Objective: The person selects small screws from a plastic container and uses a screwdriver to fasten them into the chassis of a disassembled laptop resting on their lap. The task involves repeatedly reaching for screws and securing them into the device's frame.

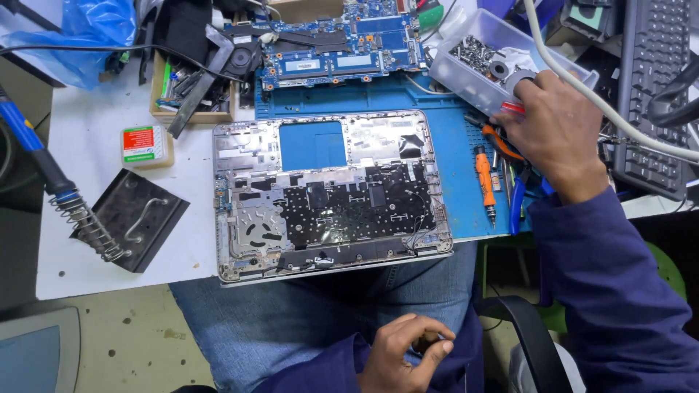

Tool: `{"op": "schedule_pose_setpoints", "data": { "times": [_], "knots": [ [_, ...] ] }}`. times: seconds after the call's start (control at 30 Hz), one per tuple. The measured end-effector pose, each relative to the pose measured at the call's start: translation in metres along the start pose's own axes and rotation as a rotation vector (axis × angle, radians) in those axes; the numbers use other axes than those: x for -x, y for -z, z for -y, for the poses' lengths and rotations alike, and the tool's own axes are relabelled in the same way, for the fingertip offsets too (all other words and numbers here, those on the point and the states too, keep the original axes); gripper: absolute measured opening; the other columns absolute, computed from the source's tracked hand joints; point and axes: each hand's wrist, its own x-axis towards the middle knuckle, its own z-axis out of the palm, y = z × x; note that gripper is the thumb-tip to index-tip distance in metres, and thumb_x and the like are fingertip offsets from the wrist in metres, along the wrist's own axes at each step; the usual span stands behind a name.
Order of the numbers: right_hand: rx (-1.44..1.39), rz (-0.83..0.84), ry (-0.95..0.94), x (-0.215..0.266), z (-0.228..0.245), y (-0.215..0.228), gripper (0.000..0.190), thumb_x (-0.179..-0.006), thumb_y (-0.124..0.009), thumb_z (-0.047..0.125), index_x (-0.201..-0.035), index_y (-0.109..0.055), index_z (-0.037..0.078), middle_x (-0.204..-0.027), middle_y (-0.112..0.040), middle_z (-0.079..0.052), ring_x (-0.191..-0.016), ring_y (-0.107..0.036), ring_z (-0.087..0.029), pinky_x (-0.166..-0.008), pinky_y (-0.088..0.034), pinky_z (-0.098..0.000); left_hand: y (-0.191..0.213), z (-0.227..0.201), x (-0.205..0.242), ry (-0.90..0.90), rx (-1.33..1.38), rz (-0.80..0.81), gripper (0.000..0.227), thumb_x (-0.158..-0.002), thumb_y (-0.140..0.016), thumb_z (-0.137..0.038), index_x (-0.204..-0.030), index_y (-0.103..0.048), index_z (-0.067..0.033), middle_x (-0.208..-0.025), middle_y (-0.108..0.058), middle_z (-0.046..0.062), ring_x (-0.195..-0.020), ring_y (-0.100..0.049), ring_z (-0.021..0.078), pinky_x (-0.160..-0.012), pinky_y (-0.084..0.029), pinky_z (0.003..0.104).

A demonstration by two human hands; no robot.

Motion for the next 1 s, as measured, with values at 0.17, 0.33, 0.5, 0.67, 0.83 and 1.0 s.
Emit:
{"op": "schedule_pose_setpoints", "data": {
  "times": [0.17,0.33,0.5,0.67,0.83,1.0],
  "knots": [
    [-0.167,0.034,-0.018,-0.002,0.002,-0.011,0.037,-0.102,-0.080,0.047,-0.090,-0.067,0.014,-0.097,-0.070,-0.001,-0.079,-0.068,-0.026,-0.047,-0.048,-0.0409,0.007,-0.006,0.003,-0.043,-0.005,-0.027,0.008,-0.096,-0.068,-0.011,-0.101,-0.073,-0.0081,-0.079,-0.065,0.004,-0.072,-0.061,0.0162,-0.062,-0.051,0.030],
    [0.064,-0.216,0.004,0.030,-0.004,0.003,0.020,-0.102,-0.072,0.024,-0.085,-0.061,0.022,-0.077,-0.058,0.008,-0.073,-0.056,-0.012,-0.054,-0.034,-0.0273,0.012,-0.012,0.002,-0.016,0.022,-0.052,0.008,-0.095,-0.067,-0.009,-0.101,-0.072,-0.0074,-0.086,-0.069,0.006,-0.074,-0.062,0.0164,-0.064,-0.053,0.028],
    [-0.136,-0.250,0.144,0.076,0.011,0.073,0.037,-0.118,-0.091,0.025,-0.090,-0.069,0.016,-0.086,-0.066,0.001,-0.080,-0.055,-0.019,-0.063,-0.035,-0.0337,0.010,-0.006,0.001,-0.010,0.019,-0.025,0.008,-0.096,-0.068,-0.011,-0.101,-0.072,-0.0085,-0.084,-0.068,0.004,-0.073,-0.059,0.0160,-0.064,-0.051,0.028],
    [-0.551,-0.292,0.405,0.085,0.056,0.110,0.028,-0.103,-0.076,0.021,-0.081,-0.071,0.006,-0.079,-0.070,-0.007,-0.063,-0.045,-0.022,-0.051,-0.031,-0.0338,0.008,0.000,-0.003,0.021,0.012,0.029,0.008,-0.095,-0.068,-0.011,-0.100,-0.071,-0.0070,-0.085,-0.069,0.005,-0.074,-0.061,0.0171,-0.066,-0.052,0.029],
    [-0.621,-0.373,0.623,0.074,0.087,0.114,0.022,-0.102,-0.056,0.005,-0.081,-0.062,0.007,-0.076,-0.056,-0.004,-0.059,-0.047,-0.021,-0.058,-0.045,-0.0317,0.009,-0.001,-0.015,0.014,0.040,0.026,0.008,-0.096,-0.067,-0.012,-0.097,-0.069,-0.0041,-0.087,-0.071,0.009,-0.073,-0.064,0.0202,-0.067,-0.051,0.031],
    [-0.537,-0.323,0.593,0.078,0.085,0.111,0.009,-0.098,-0.068,0.001,-0.092,-0.072,0.007,-0.089,-0.065,-0.008,-0.068,-0.061,-0.024,-0.065,-0.050,-0.0327,0.013,0.007,-0.020,-0.023,0.028,0.036,0.014,-0.100,-0.066,-0.016,-0.096,-0.070,-0.0028,-0.084,-0.072,0.009,-0.070,-0.061,0.0214,-0.068,-0.051,0.031]
  ]
}}
